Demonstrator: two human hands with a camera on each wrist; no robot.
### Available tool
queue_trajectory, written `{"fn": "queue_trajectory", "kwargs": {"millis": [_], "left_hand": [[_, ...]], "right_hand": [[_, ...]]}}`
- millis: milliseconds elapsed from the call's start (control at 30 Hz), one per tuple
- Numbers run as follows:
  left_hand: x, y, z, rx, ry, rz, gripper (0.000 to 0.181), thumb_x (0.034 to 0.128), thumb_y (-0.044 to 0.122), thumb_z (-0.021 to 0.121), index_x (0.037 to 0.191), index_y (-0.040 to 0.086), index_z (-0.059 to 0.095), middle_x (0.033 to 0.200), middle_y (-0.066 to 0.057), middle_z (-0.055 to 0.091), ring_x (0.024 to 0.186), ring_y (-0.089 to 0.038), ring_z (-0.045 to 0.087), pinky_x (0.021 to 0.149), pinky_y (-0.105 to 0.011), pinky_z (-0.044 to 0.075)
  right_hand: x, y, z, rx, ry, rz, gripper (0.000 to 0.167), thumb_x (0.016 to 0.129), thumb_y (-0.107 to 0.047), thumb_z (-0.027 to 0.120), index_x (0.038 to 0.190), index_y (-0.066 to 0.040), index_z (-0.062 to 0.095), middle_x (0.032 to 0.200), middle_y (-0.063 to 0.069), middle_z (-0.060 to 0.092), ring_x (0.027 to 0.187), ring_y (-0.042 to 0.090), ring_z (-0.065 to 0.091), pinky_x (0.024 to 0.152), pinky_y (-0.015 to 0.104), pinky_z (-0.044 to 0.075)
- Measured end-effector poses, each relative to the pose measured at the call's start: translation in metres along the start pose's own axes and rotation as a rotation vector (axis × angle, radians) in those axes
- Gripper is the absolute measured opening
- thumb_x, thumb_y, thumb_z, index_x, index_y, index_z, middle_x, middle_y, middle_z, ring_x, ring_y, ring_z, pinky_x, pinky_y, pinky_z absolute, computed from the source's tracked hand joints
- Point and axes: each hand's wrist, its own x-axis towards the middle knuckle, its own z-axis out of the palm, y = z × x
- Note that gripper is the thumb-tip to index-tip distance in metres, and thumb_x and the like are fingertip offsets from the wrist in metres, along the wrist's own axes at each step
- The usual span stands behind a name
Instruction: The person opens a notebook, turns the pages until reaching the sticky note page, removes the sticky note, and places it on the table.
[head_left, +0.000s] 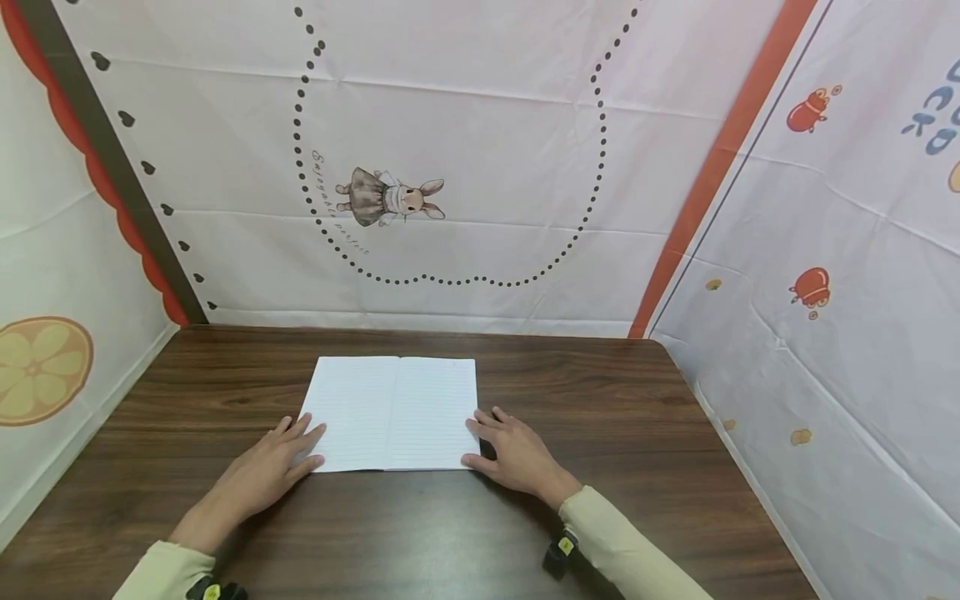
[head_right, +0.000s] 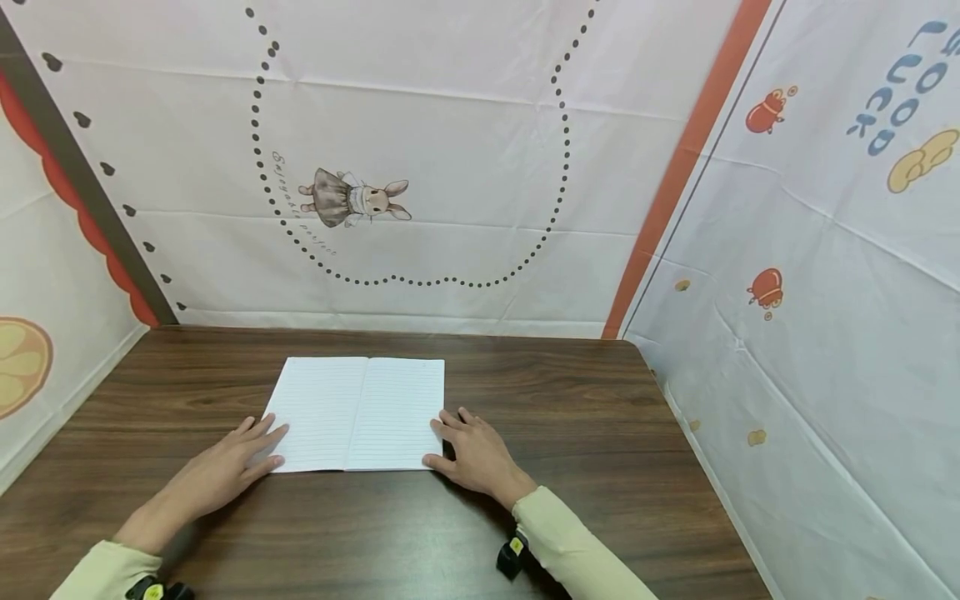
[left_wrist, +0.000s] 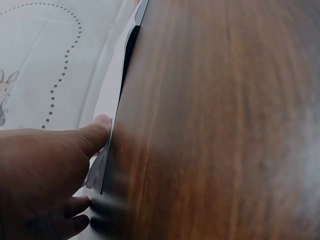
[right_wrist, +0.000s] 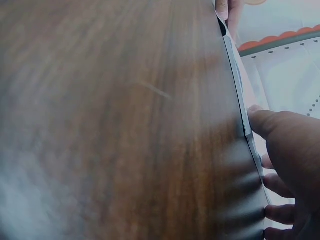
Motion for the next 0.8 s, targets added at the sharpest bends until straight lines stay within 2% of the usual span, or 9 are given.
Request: {"fn": "queue_trajectory", "kwargs": {"millis": [367, 800], "left_hand": [[0.0004, -0.0008, 0.0016, -0.054, -0.008, -0.02, 0.056, 0.1017, 0.033, 0.063, 0.146, 0.001, 0.054, 0.154, -0.032, 0.04, 0.141, -0.06, 0.032, 0.112, -0.071, 0.03], [-0.0007, -0.0006, 0.0002, -0.077, -0.034, -0.043, 0.059, 0.1013, 0.035, 0.063, 0.148, 0.001, 0.052, 0.156, -0.033, 0.036, 0.142, -0.06, 0.029, 0.111, -0.072, 0.029]], "right_hand": [[-0.001, 0.0006, -0.0013, 0.026, -0.018, 0.024, 0.066, 0.099, -0.058, 0.058, 0.15, -0.017, 0.054, 0.156, 0.005, 0.049, 0.146, 0.036, 0.042, 0.116, 0.055, 0.04], [-0.001, 0.0022, -0.0045, -0.007, -0.047, -0.004, 0.061, 0.102, -0.051, 0.056, 0.152, -0.018, 0.051, 0.158, 0.003, 0.046, 0.147, 0.035, 0.041, 0.117, 0.053, 0.039]]}}
